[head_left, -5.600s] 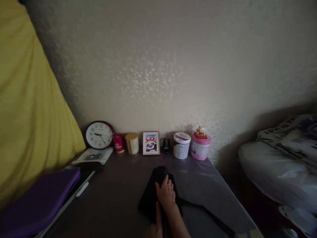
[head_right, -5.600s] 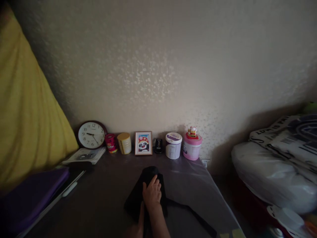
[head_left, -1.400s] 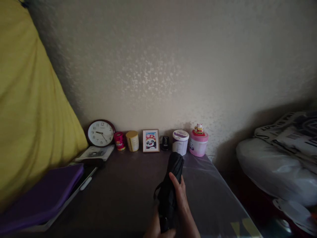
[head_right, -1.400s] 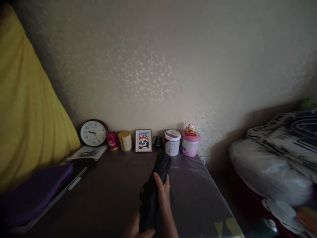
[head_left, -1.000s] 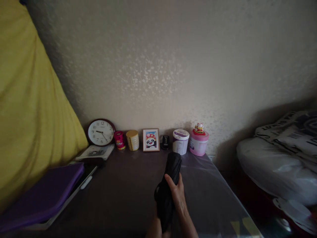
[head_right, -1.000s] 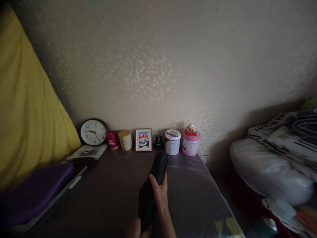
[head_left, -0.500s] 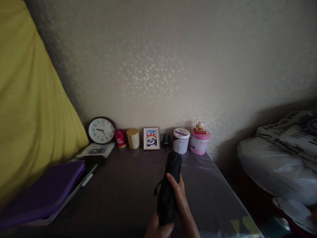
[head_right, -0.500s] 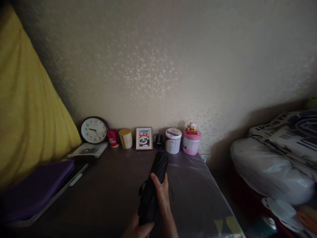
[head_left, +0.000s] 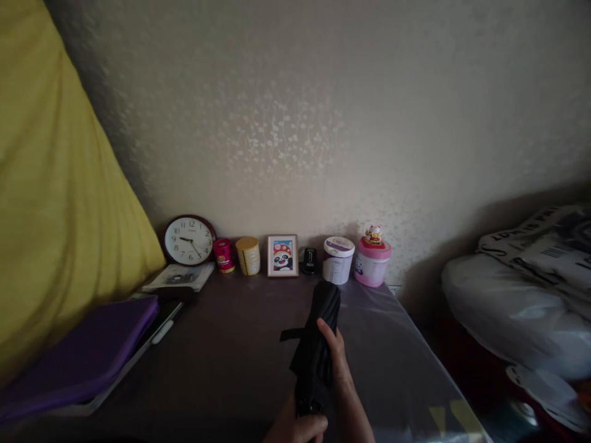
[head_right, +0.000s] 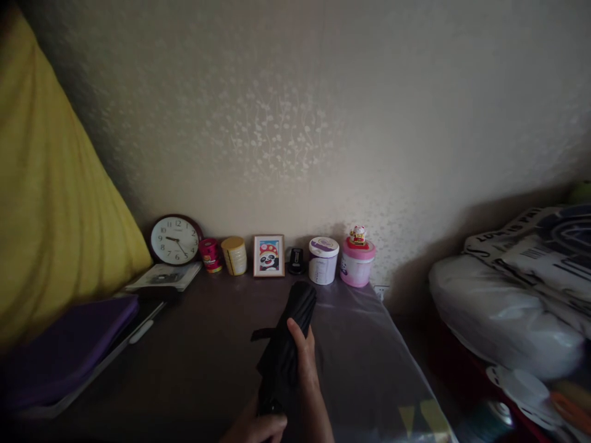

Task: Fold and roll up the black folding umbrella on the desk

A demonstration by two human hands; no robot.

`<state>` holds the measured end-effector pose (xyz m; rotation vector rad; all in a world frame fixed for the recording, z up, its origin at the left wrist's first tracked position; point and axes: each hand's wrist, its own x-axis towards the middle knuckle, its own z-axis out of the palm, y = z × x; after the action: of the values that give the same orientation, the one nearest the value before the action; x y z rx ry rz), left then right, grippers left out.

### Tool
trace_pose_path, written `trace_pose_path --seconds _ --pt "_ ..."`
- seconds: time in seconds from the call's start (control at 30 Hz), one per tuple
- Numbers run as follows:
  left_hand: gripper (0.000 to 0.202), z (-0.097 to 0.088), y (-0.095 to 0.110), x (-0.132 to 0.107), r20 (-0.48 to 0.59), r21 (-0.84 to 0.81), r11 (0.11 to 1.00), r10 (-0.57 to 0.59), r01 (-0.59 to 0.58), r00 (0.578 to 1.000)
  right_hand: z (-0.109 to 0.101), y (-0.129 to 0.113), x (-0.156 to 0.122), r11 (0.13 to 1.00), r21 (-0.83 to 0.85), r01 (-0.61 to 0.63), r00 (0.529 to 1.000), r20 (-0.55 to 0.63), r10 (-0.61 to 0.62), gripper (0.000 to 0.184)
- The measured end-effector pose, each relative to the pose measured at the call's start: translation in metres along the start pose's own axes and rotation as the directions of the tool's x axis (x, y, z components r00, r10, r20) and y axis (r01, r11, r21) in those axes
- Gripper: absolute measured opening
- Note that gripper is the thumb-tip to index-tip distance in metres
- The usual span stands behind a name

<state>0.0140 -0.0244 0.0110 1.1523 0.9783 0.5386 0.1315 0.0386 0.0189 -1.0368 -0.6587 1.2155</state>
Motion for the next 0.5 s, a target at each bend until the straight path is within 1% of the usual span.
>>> trace_pose_path --seconds 0.03,0.07,0.1,0.13,0.17,0.2,0.23,0.27,0.3,0.33,0.37,0.4,0.43,0.47,0.5 --pt "0.047 0.001 -0.004 0.003 -0.043 0.032 0.999 -0.027 0.028 0.999 0.001 -0.001 0.000 1.000 -0.022 0.003 1.000 0.008 -0.003 0.055" --pt "0.051 0.002 -0.009 0.007 -0.096 0.075 0.997 -0.028 0.035 0.995 0.002 -0.003 0.000 0.998 -0.052 0.018 1.000 0.004 -0.018 0.054" --pt "0.054 0.003 -0.015 0.011 -0.151 0.128 0.992 0.005 0.015 0.988 0.004 -0.004 0.000 0.995 -0.088 0.044 0.999 -0.004 -0.045 0.055" --pt "0.058 0.003 -0.022 0.015 -0.208 0.196 0.980 0.081 -0.040 0.975 0.005 -0.006 0.000 0.990 -0.122 0.072 0.997 -0.017 -0.074 0.056" --pt "0.063 0.003 -0.029 0.018 -0.272 0.282 0.951 0.209 -0.130 0.939 0.007 -0.007 0.000 0.984 -0.151 0.091 0.995 -0.031 -0.096 0.057" --pt "0.069 0.002 -0.034 0.021 -0.328 0.356 0.919 0.293 -0.170 0.898 0.008 -0.007 0.000 0.981 -0.170 0.098 0.993 -0.042 -0.106 0.058" --pt "0.073 0.001 -0.038 0.023 -0.365 0.408 0.897 0.331 -0.170 0.870 0.010 -0.007 0.000 0.980 -0.176 0.095 0.993 -0.048 -0.105 0.059" --pt "0.076 0.000 -0.040 0.023 -0.389 0.439 0.884 0.348 -0.161 0.853 0.010 -0.007 0.000 0.982 -0.171 0.084 0.994 -0.048 -0.094 0.059" --pt "0.077 -0.002 -0.040 0.023 -0.398 0.450 0.879 0.354 -0.157 0.846 0.010 -0.006 0.000 0.985 -0.157 0.071 0.996 -0.045 -0.079 0.059" --pt "0.078 -0.003 -0.037 0.021 -0.388 0.440 0.882 0.354 -0.166 0.851 0.010 -0.004 0.000 0.989 -0.137 0.056 0.997 -0.044 -0.062 0.058" --pt "0.078 -0.005 -0.033 0.018 -0.361 0.408 0.894 0.343 -0.184 0.867 0.009 -0.003 -0.001 0.993 -0.113 0.039 0.998 -0.042 -0.044 0.057" --pt "0.079 -0.007 -0.027 0.014 -0.312 0.357 0.907 0.343 -0.225 0.886 0.008 -0.001 -0.001 0.996 -0.085 0.020 0.999 -0.037 -0.023 0.056" --pt "0.080 -0.008 -0.021 0.011 -0.231 0.263 0.938 0.287 -0.224 0.930 0.006 0.000 -0.001 0.998 -0.057 -0.002 1.000 -0.031 0.000 0.055" --pt "0.077 -0.009 -0.016 0.008 -0.122 0.143 0.972 0.202 -0.184 0.972 0.005 0.001 -0.002 0.999 -0.028 -0.028 0.999 -0.019 0.028 0.055" --pt "0.072 -0.009 -0.011 0.005 -0.017 0.038 0.986 0.164 -0.163 0.986 0.005 0.002 -0.002 0.999 -0.003 -0.053 0.999 0.002 0.053 0.055"
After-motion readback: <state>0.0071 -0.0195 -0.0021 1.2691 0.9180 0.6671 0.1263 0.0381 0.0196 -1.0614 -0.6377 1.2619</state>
